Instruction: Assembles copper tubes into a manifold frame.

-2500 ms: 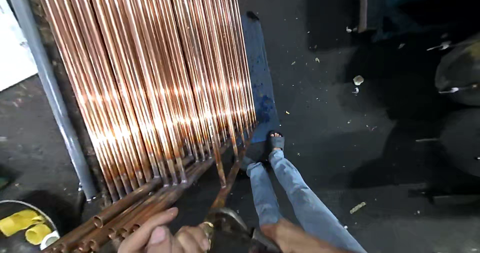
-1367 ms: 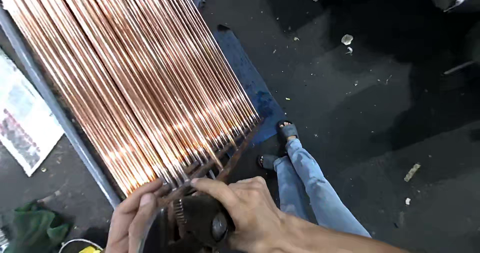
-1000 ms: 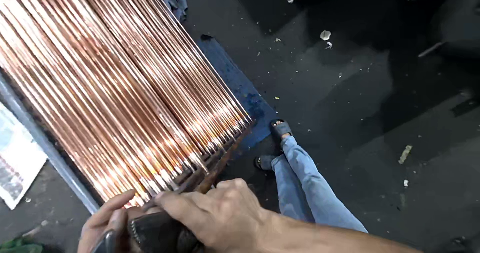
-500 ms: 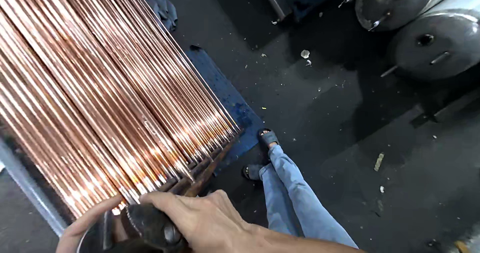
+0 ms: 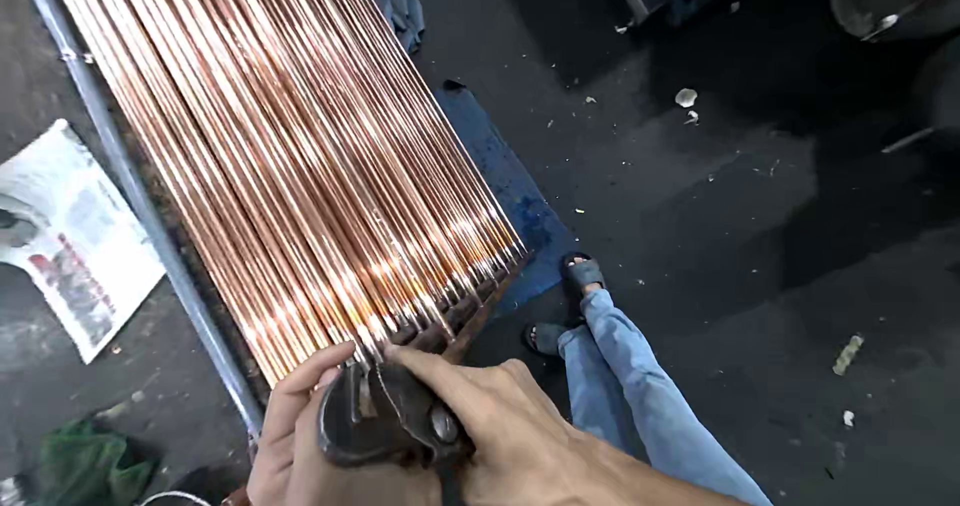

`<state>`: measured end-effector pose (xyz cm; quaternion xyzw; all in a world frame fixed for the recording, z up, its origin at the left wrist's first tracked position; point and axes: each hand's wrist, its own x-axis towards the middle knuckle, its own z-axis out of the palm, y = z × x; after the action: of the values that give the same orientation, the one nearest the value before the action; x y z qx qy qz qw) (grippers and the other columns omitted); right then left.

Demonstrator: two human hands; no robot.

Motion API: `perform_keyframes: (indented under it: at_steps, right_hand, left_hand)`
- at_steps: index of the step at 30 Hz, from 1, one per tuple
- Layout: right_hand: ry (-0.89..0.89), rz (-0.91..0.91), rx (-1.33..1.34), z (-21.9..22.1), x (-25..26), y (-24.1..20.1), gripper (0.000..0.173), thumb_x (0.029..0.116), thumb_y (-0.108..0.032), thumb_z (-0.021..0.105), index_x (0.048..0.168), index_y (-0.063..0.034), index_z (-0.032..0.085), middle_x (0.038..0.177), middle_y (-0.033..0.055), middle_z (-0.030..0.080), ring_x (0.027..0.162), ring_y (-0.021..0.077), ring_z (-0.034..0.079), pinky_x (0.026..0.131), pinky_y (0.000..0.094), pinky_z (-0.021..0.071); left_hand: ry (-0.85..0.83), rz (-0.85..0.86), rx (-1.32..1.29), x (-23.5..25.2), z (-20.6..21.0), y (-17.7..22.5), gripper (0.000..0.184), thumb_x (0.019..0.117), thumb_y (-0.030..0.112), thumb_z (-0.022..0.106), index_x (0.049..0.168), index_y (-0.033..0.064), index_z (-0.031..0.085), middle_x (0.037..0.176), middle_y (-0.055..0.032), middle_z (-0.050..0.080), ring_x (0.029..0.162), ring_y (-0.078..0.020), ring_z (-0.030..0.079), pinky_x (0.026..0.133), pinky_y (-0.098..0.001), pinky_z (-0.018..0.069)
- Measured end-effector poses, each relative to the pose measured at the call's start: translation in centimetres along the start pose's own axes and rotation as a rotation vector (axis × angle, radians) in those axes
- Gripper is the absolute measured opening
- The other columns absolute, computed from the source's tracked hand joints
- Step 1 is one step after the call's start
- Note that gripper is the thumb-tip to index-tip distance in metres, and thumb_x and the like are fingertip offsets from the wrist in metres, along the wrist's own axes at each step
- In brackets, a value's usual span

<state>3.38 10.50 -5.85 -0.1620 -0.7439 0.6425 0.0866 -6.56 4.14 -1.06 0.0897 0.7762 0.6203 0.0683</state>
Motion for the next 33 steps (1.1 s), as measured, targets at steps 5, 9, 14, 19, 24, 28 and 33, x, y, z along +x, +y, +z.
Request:
perform_keyframes:
  at_steps: [5,9,14,19,24,28,33]
  right_hand:
    - [0.312,-0.117,-0.168,1.2,0.0,1.0,0.071,0.0738,-0.018,0.082,0.14,-0.0161,0.058,0.101,-0.0007,0.075,0.068,0.0149,0.069,0.048,0.0376,0.0537]
    - [-0.064,0.011,0.085,-0.5,0.6,0.0,0.09,0.0715,-0.015,0.084,0.151,-0.0241,0.045,0.108,0.0004,0.073,0.089,0.0193,0.071,0.07,0.0482,0.0597]
    - [0.216,-0.115,-0.211,-0.1,-0.4,0.6,0.069,0.0798,-0.015,0.078,0.145,-0.0192,0.055,0.094,-0.0013,0.073,0.063,0.016,0.067,0.047,0.0378,0.0523]
    - [0.127,-0.025,-0.008,-0.2,0.3,0.6,0.088,0.0745,-0.019,0.084,0.153,-0.0197,0.045,0.114,-0.0005,0.073,0.082,0.0163,0.071,0.061,0.0424,0.0589]
    - [0.152,-0.095,-0.002,-0.5,-0.7,0.6,0.078,0.0814,-0.028,0.083,0.151,-0.0169,0.05,0.105,0.0009,0.076,0.075,0.016,0.071,0.059,0.04,0.0578]
    - [0.372,-0.161,-0.116,0.7,-0.5,1.0,0.068,0.0804,-0.025,0.082,0.143,-0.0138,0.057,0.101,0.0005,0.076,0.067,0.014,0.069,0.05,0.0343,0.0543]
    - [-0.029,-0.036,0.134,-0.5,-0.2,0.3,0.091,0.0771,-0.013,0.081,0.158,-0.02,0.039,0.118,0.0021,0.072,0.092,0.0192,0.072,0.073,0.0464,0.0609]
  left_hand:
    - [-0.033,-0.004,-0.044,-0.1,0.6,-0.1,0.033,0.1004,0.002,0.032,0.101,0.0006,0.065,0.067,0.0031,0.059,0.054,-0.0039,0.055,0.049,-0.0169,0.0482]
    - [-0.007,-0.013,0.046,-0.1,0.4,0.1,0.036,0.0991,0.001,0.029,0.102,0.0013,0.065,0.068,0.0045,0.062,0.053,-0.0028,0.057,0.046,-0.0165,0.0478]
    - [-0.046,-0.013,-0.078,-0.7,0.6,-0.3,0.031,0.0991,0.001,0.032,0.102,0.0003,0.063,0.063,0.0039,0.055,0.053,-0.0045,0.055,0.052,-0.0186,0.0502]
    - [-0.041,-0.041,-0.003,-0.4,1.7,0.5,0.036,0.1,0.002,0.028,0.101,0.002,0.064,0.064,0.0048,0.06,0.05,-0.0018,0.055,0.043,-0.0151,0.0463]
    - [-0.101,0.048,0.023,-0.4,0.4,-0.3,0.028,0.1,-0.001,0.036,0.105,0.0005,0.064,0.075,0.006,0.063,0.063,-0.0021,0.059,0.059,-0.0164,0.0516]
    - [-0.157,0.051,0.068,0.0,0.7,0.0,0.027,0.1,-0.001,0.039,0.107,0.0008,0.065,0.069,0.0094,0.059,0.056,0.0009,0.054,0.054,-0.0146,0.0484]
    - [-0.075,0.0,0.044,0.1,-0.3,-0.2,0.027,0.1007,0.0,0.038,0.104,0.0009,0.064,0.076,0.0038,0.065,0.066,-0.0034,0.063,0.061,-0.0181,0.0541]
